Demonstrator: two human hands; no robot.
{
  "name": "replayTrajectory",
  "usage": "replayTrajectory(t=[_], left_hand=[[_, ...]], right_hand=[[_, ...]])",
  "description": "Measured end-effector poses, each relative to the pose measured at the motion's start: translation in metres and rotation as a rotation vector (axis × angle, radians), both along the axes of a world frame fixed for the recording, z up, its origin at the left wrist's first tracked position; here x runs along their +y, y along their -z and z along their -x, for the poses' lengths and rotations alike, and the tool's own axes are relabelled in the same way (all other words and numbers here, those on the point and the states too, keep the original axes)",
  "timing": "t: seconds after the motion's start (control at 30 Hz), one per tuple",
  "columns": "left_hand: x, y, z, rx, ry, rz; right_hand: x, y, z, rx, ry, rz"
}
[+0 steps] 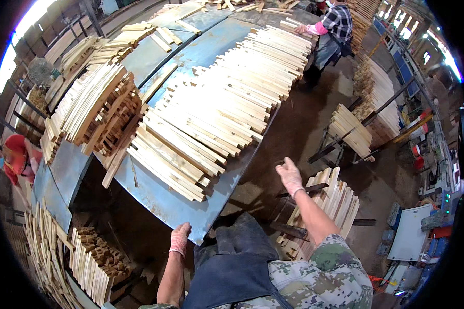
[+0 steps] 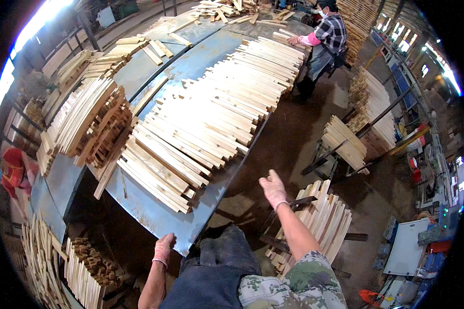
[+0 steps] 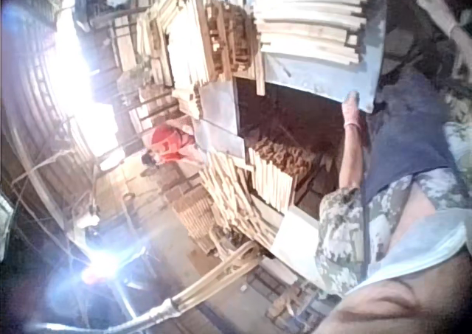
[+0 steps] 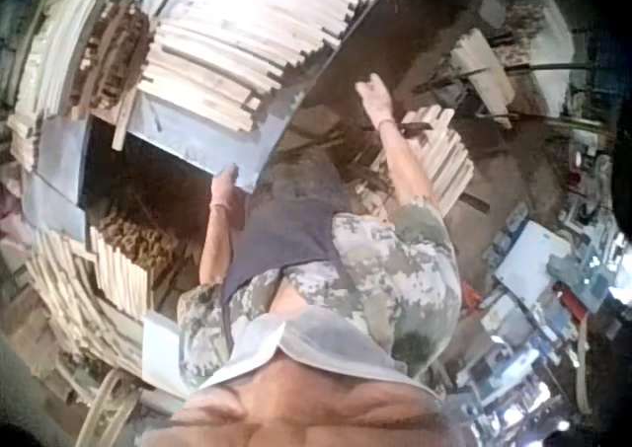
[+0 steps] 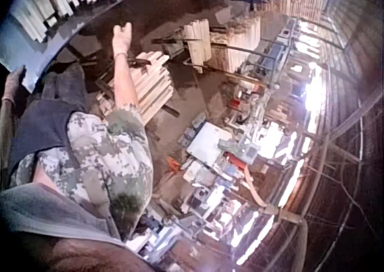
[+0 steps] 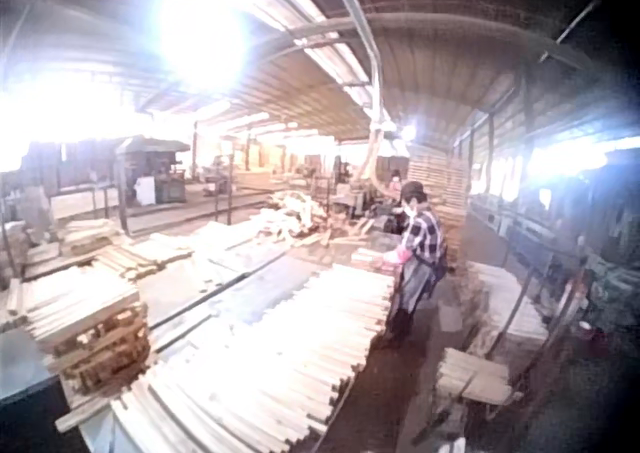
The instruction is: The person repeatedly picks up stacks of light-colored wooden planks from a table and places them onto a conveyor belt. They also handle individual planks, moving them between the table and the conveyor. The person wears pink gloves and a camouflage shirt while working in a workshop environment.
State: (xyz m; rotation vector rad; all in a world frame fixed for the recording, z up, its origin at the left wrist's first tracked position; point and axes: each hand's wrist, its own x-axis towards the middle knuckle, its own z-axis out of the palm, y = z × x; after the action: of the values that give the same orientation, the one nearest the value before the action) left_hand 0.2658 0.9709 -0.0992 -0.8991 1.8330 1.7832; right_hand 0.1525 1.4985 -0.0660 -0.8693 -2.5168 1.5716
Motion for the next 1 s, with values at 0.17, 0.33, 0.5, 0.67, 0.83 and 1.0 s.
replayTrajectory(t=[0.17,0.33,0.5,0.67,0.83,1.0], left_hand=[[0.013,-0.024,0.097,0.248,0.111,0.344],[0.037,-0.006,0.188,0.183,0.185,0.754],[0.079,-0.006,0.26,-0.188,0.258,0.986],[0.107,0.035,0.277,0.008,0.126,0.824],[0.161,0.001,0.287,0.272,-0.49,0.155],[0.157,0.03,0.282,0.03,-0.09,0.6]], right_hand=[[-0.032,-0.003,0.076,-0.099,-0.083,0.087],[-0.002,0.024,0.17,0.055,-0.014,0.032],[0.028,0.028,0.256,0.086,0.101,0.288],[0.061,0.05,0.318,-0.053,0.135,0.203],[0.072,0.082,0.351,-0.156,0.287,0.339],[0.047,0.051,0.363,-0.165,0.273,0.504]])
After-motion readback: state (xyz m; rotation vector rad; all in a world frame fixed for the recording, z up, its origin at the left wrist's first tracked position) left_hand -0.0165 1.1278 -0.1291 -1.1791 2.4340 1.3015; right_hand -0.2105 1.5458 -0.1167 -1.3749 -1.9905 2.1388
